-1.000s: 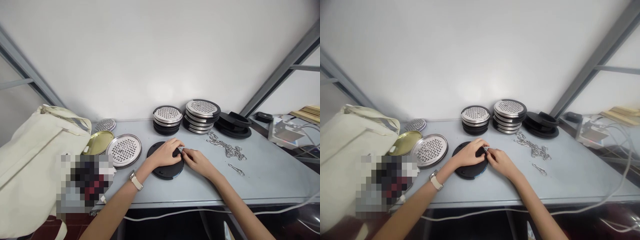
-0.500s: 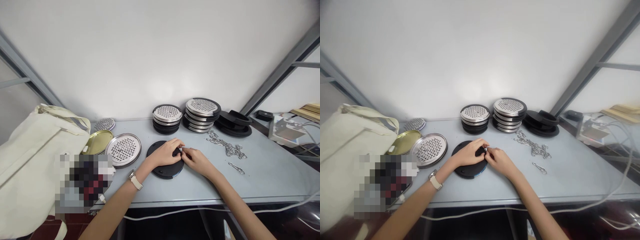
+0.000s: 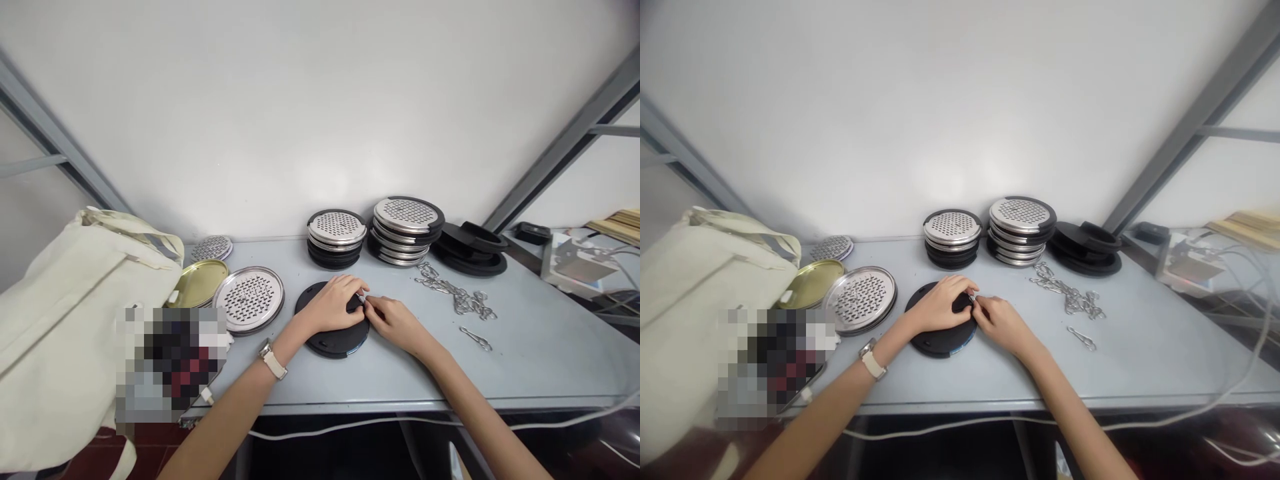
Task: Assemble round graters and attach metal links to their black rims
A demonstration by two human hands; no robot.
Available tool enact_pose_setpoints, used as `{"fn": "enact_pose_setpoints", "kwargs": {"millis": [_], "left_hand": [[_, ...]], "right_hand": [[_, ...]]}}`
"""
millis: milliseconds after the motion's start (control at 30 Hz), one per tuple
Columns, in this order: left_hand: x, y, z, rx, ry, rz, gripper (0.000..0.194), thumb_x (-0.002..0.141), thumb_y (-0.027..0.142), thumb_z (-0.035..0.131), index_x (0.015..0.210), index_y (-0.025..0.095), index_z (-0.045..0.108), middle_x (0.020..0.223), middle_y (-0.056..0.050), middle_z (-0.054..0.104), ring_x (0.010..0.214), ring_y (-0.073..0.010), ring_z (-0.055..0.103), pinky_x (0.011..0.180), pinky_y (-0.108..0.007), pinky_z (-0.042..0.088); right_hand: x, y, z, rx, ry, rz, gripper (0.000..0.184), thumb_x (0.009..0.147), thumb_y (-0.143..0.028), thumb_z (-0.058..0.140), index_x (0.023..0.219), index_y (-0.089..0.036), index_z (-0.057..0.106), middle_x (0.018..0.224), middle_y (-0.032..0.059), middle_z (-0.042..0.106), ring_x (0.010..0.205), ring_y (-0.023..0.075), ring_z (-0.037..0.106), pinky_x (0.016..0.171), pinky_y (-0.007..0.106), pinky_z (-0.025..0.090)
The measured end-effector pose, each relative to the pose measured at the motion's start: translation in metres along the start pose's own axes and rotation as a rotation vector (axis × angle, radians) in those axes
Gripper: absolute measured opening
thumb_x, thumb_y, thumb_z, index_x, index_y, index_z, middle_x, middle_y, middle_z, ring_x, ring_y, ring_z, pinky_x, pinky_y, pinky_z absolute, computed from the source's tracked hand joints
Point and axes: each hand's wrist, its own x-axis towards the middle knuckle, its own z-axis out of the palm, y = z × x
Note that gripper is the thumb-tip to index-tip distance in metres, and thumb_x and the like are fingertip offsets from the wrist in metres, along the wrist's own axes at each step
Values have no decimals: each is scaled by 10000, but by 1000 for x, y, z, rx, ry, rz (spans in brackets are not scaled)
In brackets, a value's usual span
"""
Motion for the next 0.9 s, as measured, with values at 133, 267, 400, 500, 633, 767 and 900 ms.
{"fn": "enact_pose_setpoints", "kwargs": {"millis": [133, 267, 400, 500, 633, 767, 900], "left_hand": [[0, 0, 0, -7, -9, -11, 289, 773, 154, 522, 1057, 194, 497, 1010, -46, 575, 984, -202, 531, 926, -346, 392], [0, 0, 0, -22, -11, -8, 288, 769, 145, 523, 1052, 193, 497, 995, -39, 587, 962, -195, 544, 912, -342, 395], [0, 1, -1, -39, -3, -2, 292, 765, 130, 526, 1050, 190, 499, 998, -37, 600, 949, -187, 557, 907, -334, 397], [1, 1, -1, -46, -10, -7, 290, 764, 128, 521, 1047, 191, 505, 986, -39, 607, 947, -192, 565, 901, -340, 402], [1, 1, -1, -57, -11, -1, 297, 761, 121, 521, 1049, 191, 506, 976, -39, 612, 941, -190, 572, 902, -341, 407], [1, 1, -1, -90, -4, 5, 299, 755, 114, 522, 1043, 193, 505, 959, -35, 611, 897, -178, 579, 890, -328, 426], [1, 1, -1, -110, -12, -15, 314, 747, 110, 516, 1051, 187, 501, 972, -39, 605, 834, -162, 576, 824, -300, 462]], "right_hand": [[0, 1, 1, 4, -7, 0, 309, 910, -265, 326, 668, -200, 507, 613, 25, 578, 569, 151, 522, 570, 255, 338], [0, 0, 0, -1, 0, 1, 298, 902, -265, 338, 665, -201, 507, 614, 21, 578, 576, 153, 525, 575, 253, 339], [-1, -1, -1, -1, -5, -2, 295, 903, -264, 335, 665, -201, 499, 615, 19, 573, 575, 151, 522, 577, 255, 341], [-1, -2, -1, 4, -5, -4, 301, 903, -268, 331, 668, -202, 506, 611, 20, 571, 581, 154, 525, 583, 255, 350], [-1, -3, -2, 9, -2, -5, 299, 900, -263, 333, 668, -200, 510, 615, 24, 578, 581, 156, 525, 580, 258, 354], [-2, -4, -4, 37, -10, -3, 308, 911, -278, 315, 670, -205, 493, 616, 21, 570, 579, 156, 520, 572, 257, 354], [-2, -3, -5, 81, -8, 10, 294, 909, -294, 316, 678, -208, 476, 604, 11, 546, 567, 154, 502, 566, 253, 359]]}}
